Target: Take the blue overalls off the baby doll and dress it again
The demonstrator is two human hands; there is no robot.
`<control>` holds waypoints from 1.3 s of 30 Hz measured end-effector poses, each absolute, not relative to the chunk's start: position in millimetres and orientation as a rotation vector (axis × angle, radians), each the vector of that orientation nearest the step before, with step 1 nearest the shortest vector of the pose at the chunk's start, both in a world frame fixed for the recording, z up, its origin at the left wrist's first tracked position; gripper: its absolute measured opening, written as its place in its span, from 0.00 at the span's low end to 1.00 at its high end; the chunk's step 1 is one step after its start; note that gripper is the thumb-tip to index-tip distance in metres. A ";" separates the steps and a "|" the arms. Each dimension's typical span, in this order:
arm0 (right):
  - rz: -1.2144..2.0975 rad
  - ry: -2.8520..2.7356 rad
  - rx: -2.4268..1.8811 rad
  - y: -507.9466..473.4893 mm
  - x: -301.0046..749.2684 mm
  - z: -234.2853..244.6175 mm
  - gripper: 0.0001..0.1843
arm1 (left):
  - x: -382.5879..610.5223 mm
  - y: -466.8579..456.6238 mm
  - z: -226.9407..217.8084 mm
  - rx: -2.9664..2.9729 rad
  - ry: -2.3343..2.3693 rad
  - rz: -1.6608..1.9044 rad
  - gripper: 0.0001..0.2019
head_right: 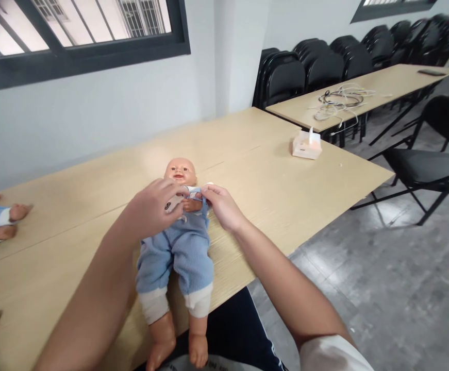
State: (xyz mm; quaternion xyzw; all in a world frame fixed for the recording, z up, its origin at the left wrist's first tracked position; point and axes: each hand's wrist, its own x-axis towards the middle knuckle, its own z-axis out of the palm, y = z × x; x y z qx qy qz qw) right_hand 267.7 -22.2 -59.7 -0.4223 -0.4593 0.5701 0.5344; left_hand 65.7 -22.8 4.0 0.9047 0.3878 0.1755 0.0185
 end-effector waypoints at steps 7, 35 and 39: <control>1.363 -1.010 -0.964 -23.6 264.6 -63.7 0.13 | 92.5 -32.9 -10.7 2.653 1.548 0.441 0.08; 1.658 -1.088 -1.026 39.1 322.4 -69.6 0.14 | 93.9 -57.8 13.8 2.669 0.636 0.634 0.10; 1.657 -1.086 -1.067 52.4 317.7 -80.8 0.13 | 85.8 -59.5 22.1 2.586 0.628 0.637 0.09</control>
